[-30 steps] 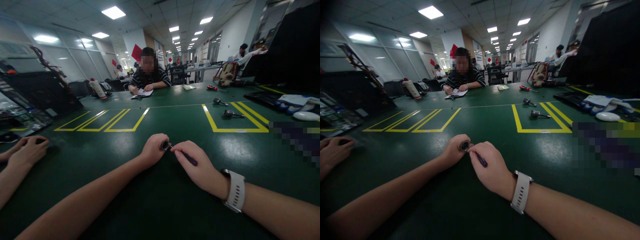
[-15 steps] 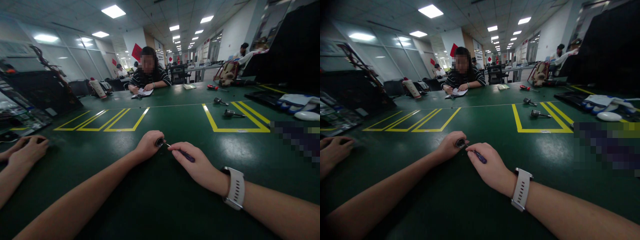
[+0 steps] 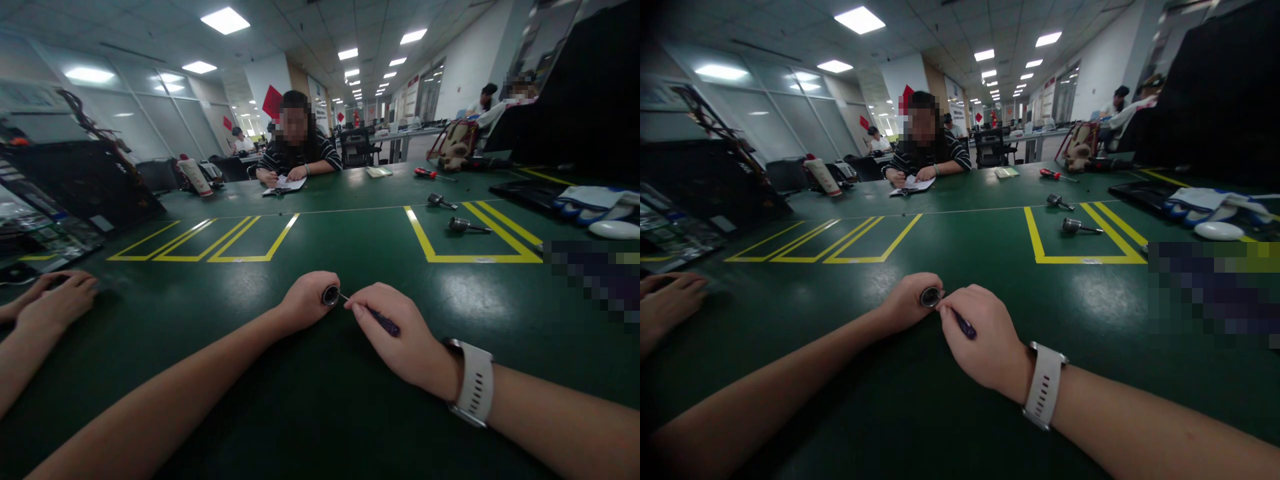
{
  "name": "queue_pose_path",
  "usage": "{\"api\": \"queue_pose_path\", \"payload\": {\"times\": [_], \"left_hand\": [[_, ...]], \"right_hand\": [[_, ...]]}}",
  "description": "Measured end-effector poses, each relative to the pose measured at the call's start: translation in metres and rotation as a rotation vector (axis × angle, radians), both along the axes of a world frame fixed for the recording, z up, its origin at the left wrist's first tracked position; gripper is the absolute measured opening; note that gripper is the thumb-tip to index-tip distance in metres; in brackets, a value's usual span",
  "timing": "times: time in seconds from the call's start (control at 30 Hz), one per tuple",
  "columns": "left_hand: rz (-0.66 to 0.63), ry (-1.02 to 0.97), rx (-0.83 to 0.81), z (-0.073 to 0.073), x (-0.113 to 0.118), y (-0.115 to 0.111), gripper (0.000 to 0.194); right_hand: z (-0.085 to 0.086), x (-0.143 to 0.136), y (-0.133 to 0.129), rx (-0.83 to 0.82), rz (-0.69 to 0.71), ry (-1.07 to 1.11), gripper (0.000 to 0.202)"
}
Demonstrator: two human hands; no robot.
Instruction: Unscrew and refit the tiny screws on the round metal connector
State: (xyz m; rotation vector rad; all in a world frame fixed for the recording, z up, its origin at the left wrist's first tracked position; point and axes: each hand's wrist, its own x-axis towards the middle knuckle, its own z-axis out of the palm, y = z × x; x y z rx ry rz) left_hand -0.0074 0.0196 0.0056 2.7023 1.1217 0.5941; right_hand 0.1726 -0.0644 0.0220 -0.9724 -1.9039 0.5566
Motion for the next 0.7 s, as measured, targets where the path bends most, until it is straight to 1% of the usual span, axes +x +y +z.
{"api": "queue_pose_path", "payload": {"times": [0.07,0.13,0.23,0.3,0.33,0.37,0.43,0.53,0.6,0.63,0.7], "left_hand": [[-0.015,0.003,0.012,0.0,0.0,0.0,0.007],[-0.041,0.005,0.025,0.0,0.0,0.0,0.007],[-0.07,0.002,0.029,0.001,-0.001,0.0,0.007],[-0.054,-0.01,0.016,0.001,-0.001,0.0,0.008],[-0.039,-0.019,0.009,0.001,-0.001,0.0,0.008],[-0.025,-0.027,0.004,0.001,-0.001,0.001,0.008],[-0.011,-0.034,0.003,0.0,-0.001,0.002,0.007],[-0.013,-0.035,0.03,-0.001,0.0,0.003,0.008],[-0.024,-0.044,0.05,-0.002,0.0,0.002,0.009],[-0.032,-0.047,0.054,-0.002,0.0,0.002,0.01],[-0.05,-0.044,0.054,-0.001,-0.001,0.001,0.009]], "right_hand": [[0.0,0.0,0.0,-0.016,-0.007,-0.013,0.022],[-0.001,0.0,0.001,-0.076,0.011,0.016,0.023],[-0.003,0.002,0.008,-0.27,0.072,0.173,0.024],[-0.003,0.003,0.013,-0.397,0.094,0.303,0.025],[-0.003,0.004,0.014,-0.432,0.093,0.35,0.026],[-0.003,0.005,0.014,-0.438,0.086,0.375,0.026],[-0.003,0.005,0.013,-0.371,0.071,0.351,0.024],[-0.003,0.002,0.007,-0.183,0.055,0.195,0.02],[-0.003,0.0,0.004,-0.111,0.037,0.12,0.019],[-0.003,0.0,0.004,-0.114,0.031,0.114,0.02],[-0.004,0.0,0.007,-0.2,0.041,0.17,0.021]]}}
